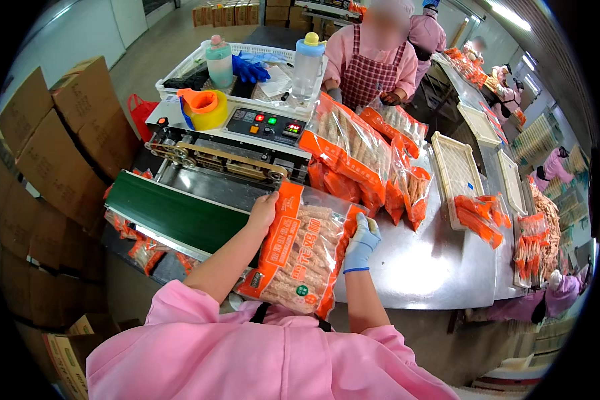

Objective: The person places open plastic bags containing food items onto a conveyor belt feeding a heat-sealing machine. After the bags are sealed, the person picks them up and stacks them on the table. The task is performed repeatedly throughout the clip.

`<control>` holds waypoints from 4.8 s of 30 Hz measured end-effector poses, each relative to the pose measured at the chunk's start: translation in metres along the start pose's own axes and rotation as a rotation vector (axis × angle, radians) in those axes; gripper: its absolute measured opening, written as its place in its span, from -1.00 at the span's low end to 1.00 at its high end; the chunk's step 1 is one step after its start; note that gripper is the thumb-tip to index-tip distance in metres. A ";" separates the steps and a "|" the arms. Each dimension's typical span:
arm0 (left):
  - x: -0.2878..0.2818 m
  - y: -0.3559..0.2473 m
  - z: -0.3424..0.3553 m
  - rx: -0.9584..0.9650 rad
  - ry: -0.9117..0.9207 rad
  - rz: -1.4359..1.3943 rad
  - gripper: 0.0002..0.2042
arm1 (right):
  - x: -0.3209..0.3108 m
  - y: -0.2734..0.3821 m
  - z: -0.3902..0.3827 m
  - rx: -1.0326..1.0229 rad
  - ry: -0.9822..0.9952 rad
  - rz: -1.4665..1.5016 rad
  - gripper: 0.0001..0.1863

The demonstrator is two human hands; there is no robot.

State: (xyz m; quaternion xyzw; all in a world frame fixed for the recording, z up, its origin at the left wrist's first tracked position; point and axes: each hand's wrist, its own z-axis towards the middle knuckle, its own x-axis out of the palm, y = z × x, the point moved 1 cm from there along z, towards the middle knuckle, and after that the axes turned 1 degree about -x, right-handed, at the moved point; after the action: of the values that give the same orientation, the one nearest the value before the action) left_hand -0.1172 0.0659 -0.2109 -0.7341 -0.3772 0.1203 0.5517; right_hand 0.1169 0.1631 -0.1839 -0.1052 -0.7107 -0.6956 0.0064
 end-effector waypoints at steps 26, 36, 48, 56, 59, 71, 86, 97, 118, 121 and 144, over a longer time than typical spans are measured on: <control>-0.254 -0.100 -0.078 0.473 -0.311 0.344 -0.60 | 0.084 -0.030 -0.001 0.049 0.429 -0.155 -0.78; -0.203 -0.070 -0.232 0.700 -0.716 0.369 -0.58 | -0.119 -0.012 0.206 -0.904 -0.369 -1.103 -0.66; -0.017 -0.106 -0.156 0.682 -0.211 0.170 -0.55 | -0.075 0.214 0.104 -0.575 -0.043 0.145 -0.76; 0.082 -0.121 -0.155 0.355 0.491 -0.149 -0.42 | -0.029 0.155 -0.031 -0.402 0.192 0.294 -0.76; 0.060 -0.113 -0.159 0.424 0.472 0.044 -0.46 | -0.023 0.122 -0.053 -0.219 0.071 0.441 -0.85; 0.061 -0.100 -0.137 0.375 0.220 -0.047 -0.85 | -0.044 0.122 -0.063 -0.126 0.176 0.436 -0.88; 0.042 -0.126 -0.149 0.971 0.030 0.478 -0.89 | -0.046 0.137 -0.053 -0.206 0.153 0.109 -0.73; 0.030 -0.162 -0.186 0.870 0.074 -0.019 -0.81 | -0.029 0.207 -0.106 -0.729 0.371 -0.244 -0.62; 0.017 -0.172 -0.145 0.531 0.303 0.846 -0.88 | -0.006 0.134 -0.104 -0.196 0.416 0.066 -0.67; -0.028 -0.146 -0.123 0.549 0.189 0.097 -0.82 | 0.002 0.128 -0.103 -0.199 0.451 0.130 -0.69; 0.030 -0.103 -0.139 0.492 -0.158 -0.026 -0.82 | -0.032 0.144 -0.070 -0.338 0.151 0.025 -0.70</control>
State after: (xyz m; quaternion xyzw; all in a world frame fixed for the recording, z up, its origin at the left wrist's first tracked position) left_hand -0.0576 -0.0021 -0.0607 -0.5613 -0.3878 0.2582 0.6840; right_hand 0.1611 0.0907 -0.0447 -0.0609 -0.5800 -0.8108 0.0507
